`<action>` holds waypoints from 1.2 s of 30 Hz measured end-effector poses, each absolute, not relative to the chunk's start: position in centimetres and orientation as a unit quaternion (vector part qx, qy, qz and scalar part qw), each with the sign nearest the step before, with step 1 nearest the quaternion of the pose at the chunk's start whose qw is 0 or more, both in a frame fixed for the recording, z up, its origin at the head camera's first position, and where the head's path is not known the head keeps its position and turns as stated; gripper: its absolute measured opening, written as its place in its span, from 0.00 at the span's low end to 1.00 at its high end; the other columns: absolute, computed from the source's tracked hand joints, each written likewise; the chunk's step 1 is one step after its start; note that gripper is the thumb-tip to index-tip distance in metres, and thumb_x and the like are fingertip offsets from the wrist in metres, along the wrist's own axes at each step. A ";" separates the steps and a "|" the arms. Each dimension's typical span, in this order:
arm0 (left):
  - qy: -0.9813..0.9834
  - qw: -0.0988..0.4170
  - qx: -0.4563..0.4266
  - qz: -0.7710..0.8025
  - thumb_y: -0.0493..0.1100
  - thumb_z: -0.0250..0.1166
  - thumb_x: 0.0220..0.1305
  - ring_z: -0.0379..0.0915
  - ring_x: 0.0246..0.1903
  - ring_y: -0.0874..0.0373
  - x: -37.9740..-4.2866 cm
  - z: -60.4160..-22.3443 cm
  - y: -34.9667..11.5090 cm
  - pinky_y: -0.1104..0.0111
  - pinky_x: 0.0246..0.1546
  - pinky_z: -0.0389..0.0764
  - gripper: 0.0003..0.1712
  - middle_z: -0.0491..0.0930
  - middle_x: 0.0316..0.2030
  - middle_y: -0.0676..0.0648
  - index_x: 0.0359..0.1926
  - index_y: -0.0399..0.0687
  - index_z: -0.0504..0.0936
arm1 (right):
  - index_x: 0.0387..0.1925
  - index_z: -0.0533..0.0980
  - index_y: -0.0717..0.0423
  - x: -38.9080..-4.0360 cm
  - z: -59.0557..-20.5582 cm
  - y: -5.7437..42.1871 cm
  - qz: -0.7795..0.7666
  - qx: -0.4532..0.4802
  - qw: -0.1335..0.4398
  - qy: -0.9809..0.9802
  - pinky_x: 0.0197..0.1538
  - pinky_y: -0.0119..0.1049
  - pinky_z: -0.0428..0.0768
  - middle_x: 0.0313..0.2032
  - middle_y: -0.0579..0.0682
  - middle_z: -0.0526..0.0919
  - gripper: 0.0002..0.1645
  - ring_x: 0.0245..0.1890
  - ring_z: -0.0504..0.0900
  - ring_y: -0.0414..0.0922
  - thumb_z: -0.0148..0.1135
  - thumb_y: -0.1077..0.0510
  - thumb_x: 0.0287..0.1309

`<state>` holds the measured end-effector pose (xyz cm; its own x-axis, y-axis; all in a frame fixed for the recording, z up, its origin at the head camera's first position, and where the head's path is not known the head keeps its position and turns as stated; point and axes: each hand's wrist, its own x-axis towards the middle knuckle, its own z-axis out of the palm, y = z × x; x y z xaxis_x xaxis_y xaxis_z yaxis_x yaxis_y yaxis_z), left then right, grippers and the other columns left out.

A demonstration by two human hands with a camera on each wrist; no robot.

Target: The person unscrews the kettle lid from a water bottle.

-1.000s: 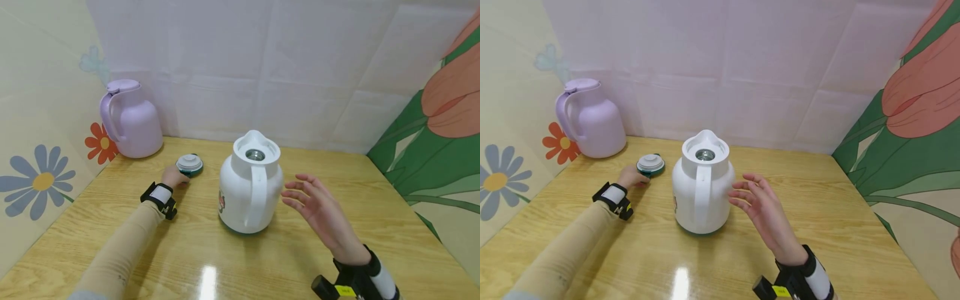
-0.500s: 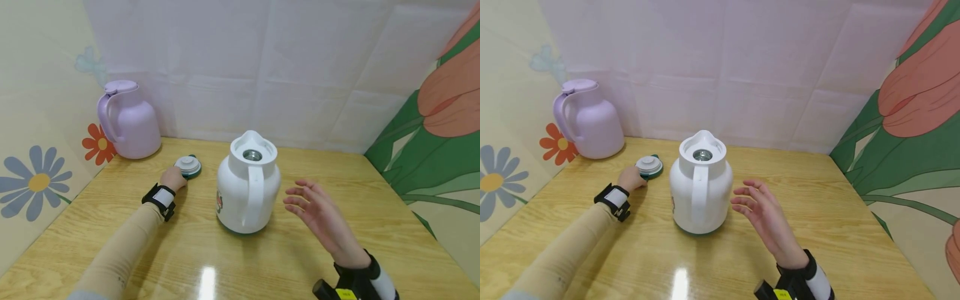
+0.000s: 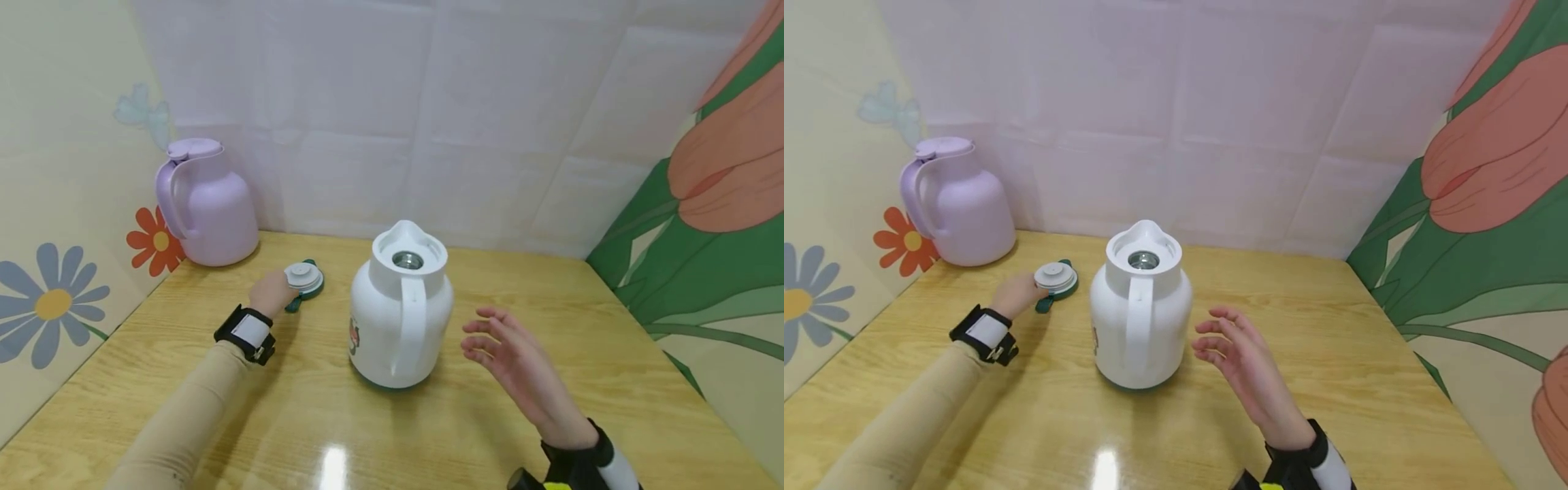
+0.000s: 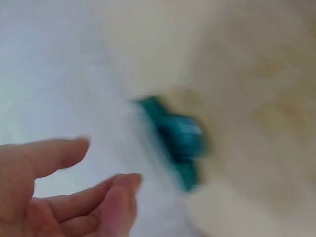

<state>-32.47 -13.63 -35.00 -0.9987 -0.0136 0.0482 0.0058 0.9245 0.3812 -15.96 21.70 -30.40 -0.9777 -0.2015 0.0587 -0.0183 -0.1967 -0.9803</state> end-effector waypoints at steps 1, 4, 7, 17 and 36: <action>-0.977 0.045 -0.003 -0.210 0.43 0.59 0.60 0.71 0.24 0.53 -32.0 -34.3 -13.5 0.66 0.20 0.69 0.14 0.76 0.24 0.43 0.30 0.33 0.79 | 0.46 0.69 0.46 -16.0 -30.4 21.5 -0.757 -0.077 0.056 0.646 0.48 0.34 0.77 0.41 0.44 0.77 0.10 0.41 0.78 0.41 0.40 0.53 0.72; -0.951 0.106 -0.033 -0.290 0.45 0.54 0.66 0.70 0.22 0.56 -30.0 -32.1 -12.5 0.69 0.20 0.67 0.16 0.77 0.23 0.45 0.31 0.36 0.81 | 0.46 0.70 0.55 -16.1 -30.6 20.9 -0.695 -0.050 0.044 0.716 0.45 0.34 0.78 0.40 0.45 0.77 0.13 0.39 0.78 0.40 0.44 0.52 0.70; -0.885 0.130 -0.095 -0.436 0.44 0.51 0.70 0.73 0.25 0.57 -27.1 -30.3 -10.6 0.69 0.26 0.74 0.18 0.80 0.27 0.42 0.35 0.35 0.81 | 0.49 0.70 0.64 -16.3 -31.1 20.3 -0.598 -0.054 0.046 0.799 0.44 0.35 0.77 0.43 0.51 0.77 0.18 0.40 0.77 0.42 0.48 0.53 0.68; -0.683 -0.102 -0.285 -0.665 0.44 0.46 0.72 0.73 0.49 0.49 -18.1 -29.6 -4.3 0.61 0.53 0.73 0.23 0.74 0.50 0.32 0.56 0.27 0.68 | 0.53 0.74 0.61 -16.3 -33.8 19.1 -0.440 -0.251 0.090 0.857 0.41 0.34 0.77 0.49 0.58 0.78 0.19 0.45 0.78 0.45 0.54 0.55 0.64; -0.575 -0.089 -0.227 -0.781 0.40 0.48 0.70 0.56 0.15 0.64 -16.8 -30.0 2.6 0.75 0.21 0.60 0.18 0.60 0.14 0.54 0.22 0.36 0.63 | 0.47 0.73 0.61 -16.3 -35.4 17.9 -0.409 -0.300 0.032 0.861 0.43 0.36 0.78 0.43 0.54 0.81 0.13 0.43 0.79 0.43 0.54 0.59 0.64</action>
